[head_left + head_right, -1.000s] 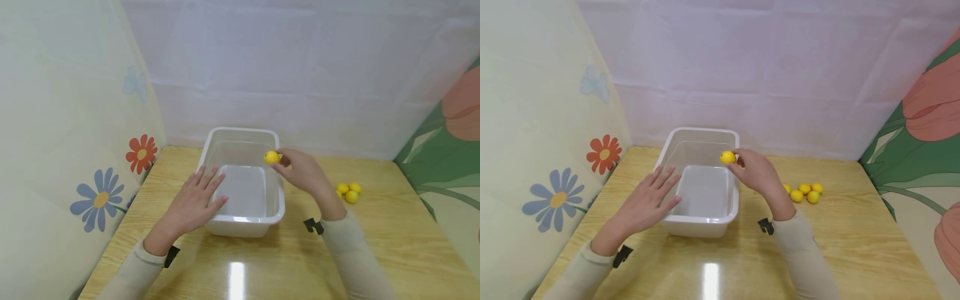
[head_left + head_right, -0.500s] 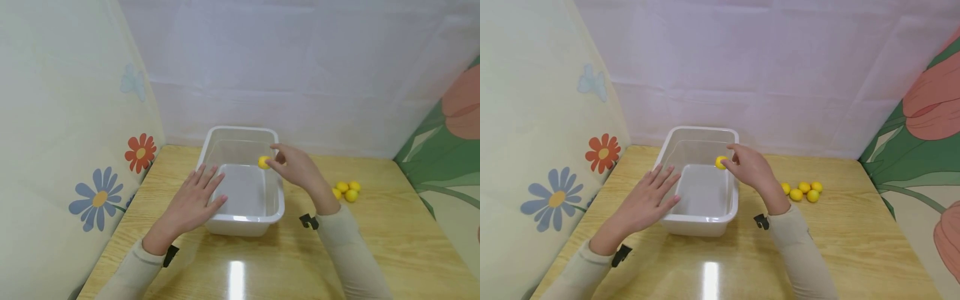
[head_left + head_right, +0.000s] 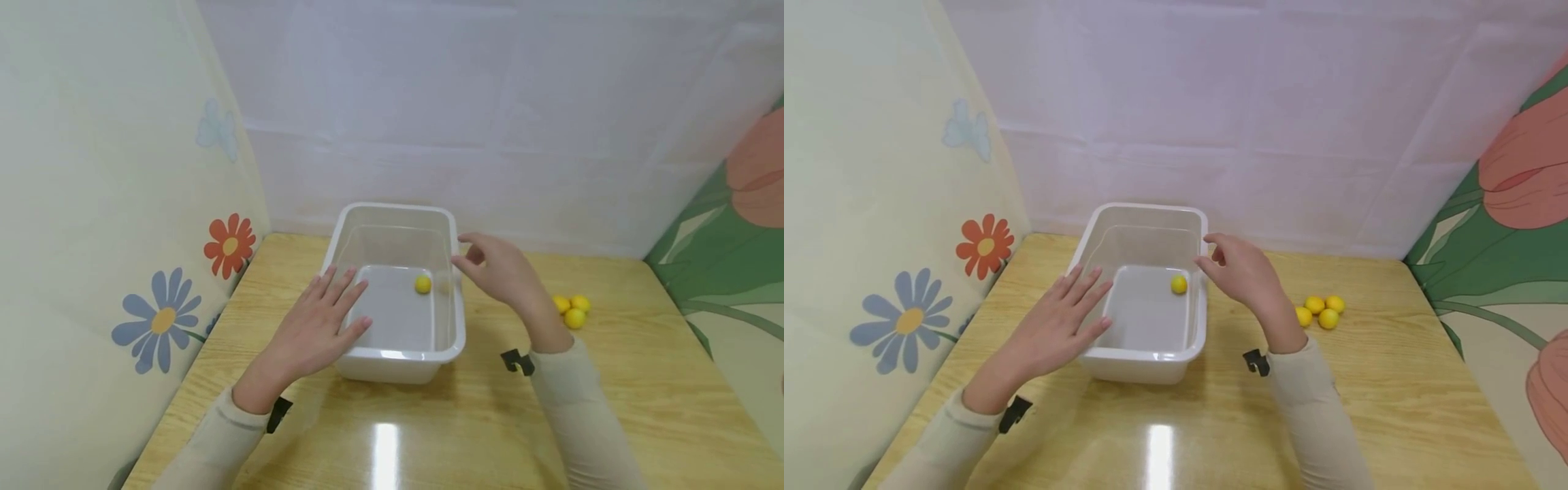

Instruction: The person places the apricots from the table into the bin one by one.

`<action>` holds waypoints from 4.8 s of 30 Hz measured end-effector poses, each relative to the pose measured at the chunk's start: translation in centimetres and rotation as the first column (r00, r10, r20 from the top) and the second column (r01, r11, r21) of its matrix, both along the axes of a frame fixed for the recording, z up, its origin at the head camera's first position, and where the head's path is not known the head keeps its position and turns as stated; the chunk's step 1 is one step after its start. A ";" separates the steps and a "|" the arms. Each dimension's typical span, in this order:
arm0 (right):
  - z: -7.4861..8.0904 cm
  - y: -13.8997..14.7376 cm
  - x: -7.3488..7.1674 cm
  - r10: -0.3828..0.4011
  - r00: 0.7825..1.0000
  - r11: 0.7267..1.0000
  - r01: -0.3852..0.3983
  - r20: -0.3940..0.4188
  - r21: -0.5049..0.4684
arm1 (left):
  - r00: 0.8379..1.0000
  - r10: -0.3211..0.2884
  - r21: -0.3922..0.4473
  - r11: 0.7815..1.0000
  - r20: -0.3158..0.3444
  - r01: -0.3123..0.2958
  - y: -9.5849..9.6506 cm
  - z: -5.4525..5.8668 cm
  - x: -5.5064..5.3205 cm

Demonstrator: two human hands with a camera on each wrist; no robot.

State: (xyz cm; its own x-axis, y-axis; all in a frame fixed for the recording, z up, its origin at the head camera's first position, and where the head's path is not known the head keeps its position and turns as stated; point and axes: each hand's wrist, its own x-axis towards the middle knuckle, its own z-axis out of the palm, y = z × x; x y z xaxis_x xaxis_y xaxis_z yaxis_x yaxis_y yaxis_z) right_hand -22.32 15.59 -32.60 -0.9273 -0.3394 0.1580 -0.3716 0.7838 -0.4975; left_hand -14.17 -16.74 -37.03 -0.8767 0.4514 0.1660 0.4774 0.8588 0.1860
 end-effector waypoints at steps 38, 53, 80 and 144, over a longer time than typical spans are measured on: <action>-3.3 10.1 1.7 -0.185 0.971 0.981 0.174 0.152 0.084 | 0.999 -0.018 0.005 1.000 -0.037 0.018 -0.2 -0.3 -0.1; -6.6 12.9 1.7 -0.228 0.945 0.972 0.207 0.234 0.112 | 0.999 -0.019 -0.006 1.000 -0.032 0.019 -0.1 -0.4 -0.2; -11.3 16.3 2.1 -0.275 0.932 0.950 0.227 0.234 0.214 | 0.999 -0.016 -0.007 1.000 -0.036 0.016 -0.1 -0.2 -0.1; -9.8 15.6 2.2 -0.232 0.942 0.958 0.178 0.243 0.226 | 1.000 -0.001 -0.008 1.000 -0.030 0.001 -0.2 -0.3 0.1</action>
